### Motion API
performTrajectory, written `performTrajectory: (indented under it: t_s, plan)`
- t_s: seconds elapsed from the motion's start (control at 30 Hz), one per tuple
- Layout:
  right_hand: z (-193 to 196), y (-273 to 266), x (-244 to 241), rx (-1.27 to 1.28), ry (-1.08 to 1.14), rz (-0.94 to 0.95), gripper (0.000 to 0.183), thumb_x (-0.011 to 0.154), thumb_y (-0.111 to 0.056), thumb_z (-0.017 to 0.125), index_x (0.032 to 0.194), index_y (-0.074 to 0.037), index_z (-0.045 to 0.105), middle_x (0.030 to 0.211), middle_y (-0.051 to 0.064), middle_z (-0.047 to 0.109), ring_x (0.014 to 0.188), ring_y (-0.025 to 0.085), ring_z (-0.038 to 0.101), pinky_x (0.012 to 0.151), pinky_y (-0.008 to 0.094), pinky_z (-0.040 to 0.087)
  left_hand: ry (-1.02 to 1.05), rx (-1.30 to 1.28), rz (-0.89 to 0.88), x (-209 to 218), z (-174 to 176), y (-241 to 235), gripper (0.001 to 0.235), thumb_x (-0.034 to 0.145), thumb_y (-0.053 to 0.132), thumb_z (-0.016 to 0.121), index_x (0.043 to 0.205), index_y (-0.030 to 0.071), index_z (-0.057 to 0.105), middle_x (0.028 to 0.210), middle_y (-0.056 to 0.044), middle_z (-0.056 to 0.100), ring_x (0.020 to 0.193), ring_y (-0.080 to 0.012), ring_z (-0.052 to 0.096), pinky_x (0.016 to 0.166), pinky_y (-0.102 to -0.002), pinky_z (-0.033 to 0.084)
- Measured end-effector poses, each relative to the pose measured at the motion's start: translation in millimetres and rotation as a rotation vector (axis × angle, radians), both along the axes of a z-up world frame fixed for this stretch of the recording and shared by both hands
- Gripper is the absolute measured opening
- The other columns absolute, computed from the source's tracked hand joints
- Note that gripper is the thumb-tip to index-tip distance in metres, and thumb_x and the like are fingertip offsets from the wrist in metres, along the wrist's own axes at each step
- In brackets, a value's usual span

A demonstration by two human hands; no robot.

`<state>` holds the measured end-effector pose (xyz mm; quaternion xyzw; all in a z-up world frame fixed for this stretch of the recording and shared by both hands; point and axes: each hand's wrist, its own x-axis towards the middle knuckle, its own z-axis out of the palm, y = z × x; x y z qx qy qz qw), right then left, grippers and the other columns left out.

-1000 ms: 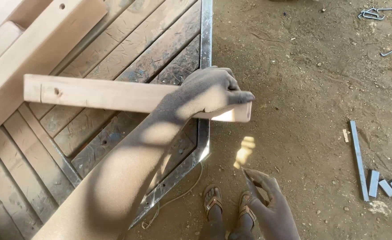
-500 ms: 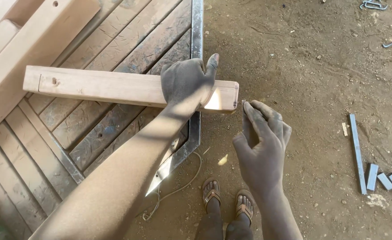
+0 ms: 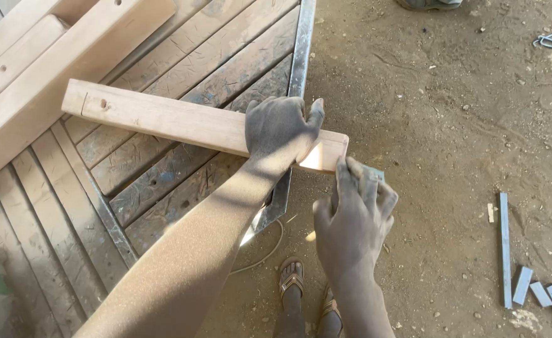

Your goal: Sanding a wooden block manually with sandpaper on a workbench

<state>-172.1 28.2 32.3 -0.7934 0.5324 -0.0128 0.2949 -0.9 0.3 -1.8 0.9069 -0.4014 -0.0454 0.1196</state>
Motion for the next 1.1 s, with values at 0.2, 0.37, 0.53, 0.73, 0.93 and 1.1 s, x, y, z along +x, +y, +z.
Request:
performTrajectory:
  t_s: [0.2, 0.37, 0.53, 0.73, 0.93, 1.1]
  plan:
    - [-3.9, -28.3, 16.3, -0.126, -0.156, -0.004, 0.064, 0.08, -0.022, 0.053, 0.144, -0.018, 0.058, 0.136, 0.002, 0.049, 0.118, 0.035, 0.037, 0.084, 0.062, 0.043, 0.017, -0.016, 0.025, 3.1, -1.7, -4.4, 0.054, 0.095, 0.055, 0.045, 0.072, 0.018, 0.076, 0.079, -0.008, 0.077, 0.085, -0.0312, 0.072, 0.089, -0.048, 0.043]
    - [-4.7, -12.4, -2.1, 0.012, 0.02, -0.013, 0.07, 0.082, -0.021, 0.056, 0.151, -0.026, 0.046, 0.139, 0.003, 0.049, 0.124, 0.027, 0.033, 0.093, 0.055, 0.044, 0.018, -0.037, 0.021, -5.1, 5.6, -4.3, 0.052, 0.095, 0.051, 0.048, 0.072, 0.015, 0.077, 0.077, -0.011, 0.077, 0.082, -0.0337, 0.072, 0.085, -0.049, 0.044]
    - [-8.9, -21.4, 5.8, -0.108, -0.166, 0.02, 0.055, 0.081, -0.015, 0.057, 0.134, -0.009, 0.065, 0.126, 0.006, 0.051, 0.117, 0.03, 0.036, 0.089, 0.051, 0.044, 0.181, 0.01, -0.044, 3.0, 17.8, 8.8, 0.052, 0.097, 0.053, 0.042, 0.08, 0.016, 0.075, 0.082, -0.011, 0.075, 0.099, -0.0309, 0.073, 0.09, -0.048, 0.044]
    - [5.1, -15.0, 0.0, 0.039, -0.169, -0.004, 0.056, 0.079, -0.006, 0.058, 0.135, -0.009, 0.063, 0.131, 0.006, 0.054, 0.123, 0.028, 0.037, 0.096, 0.049, 0.042, 0.124, 0.011, -0.073, 3.8, 16.7, 10.3, 0.051, 0.096, 0.052, 0.046, 0.078, 0.013, 0.074, 0.081, -0.013, 0.074, 0.096, -0.0326, 0.073, 0.087, -0.046, 0.046]
    - [-0.7, -27.8, 5.4, -0.07, -0.223, 0.028, 0.058, 0.078, -0.008, 0.057, 0.135, -0.004, 0.062, 0.129, 0.01, 0.053, 0.12, 0.031, 0.037, 0.094, 0.055, 0.044, 0.131, -0.052, -0.066, 3.7, 13.5, 4.3, 0.048, 0.095, 0.051, 0.048, 0.075, 0.013, 0.072, 0.079, -0.016, 0.073, 0.095, -0.0358, 0.072, 0.089, -0.05, 0.046]
    - [-17.2, -33.5, -1.3, 0.029, -0.178, 0.022, 0.061, 0.076, -0.016, 0.058, 0.137, -0.011, 0.063, 0.136, 0.007, 0.053, 0.124, 0.031, 0.039, 0.096, 0.054, 0.043, 0.196, 0.037, -0.073, 5.6, 22.3, 6.4, 0.051, 0.098, 0.052, 0.041, 0.073, 0.018, 0.071, 0.079, -0.007, 0.074, 0.096, -0.0291, 0.072, 0.09, -0.045, 0.045]
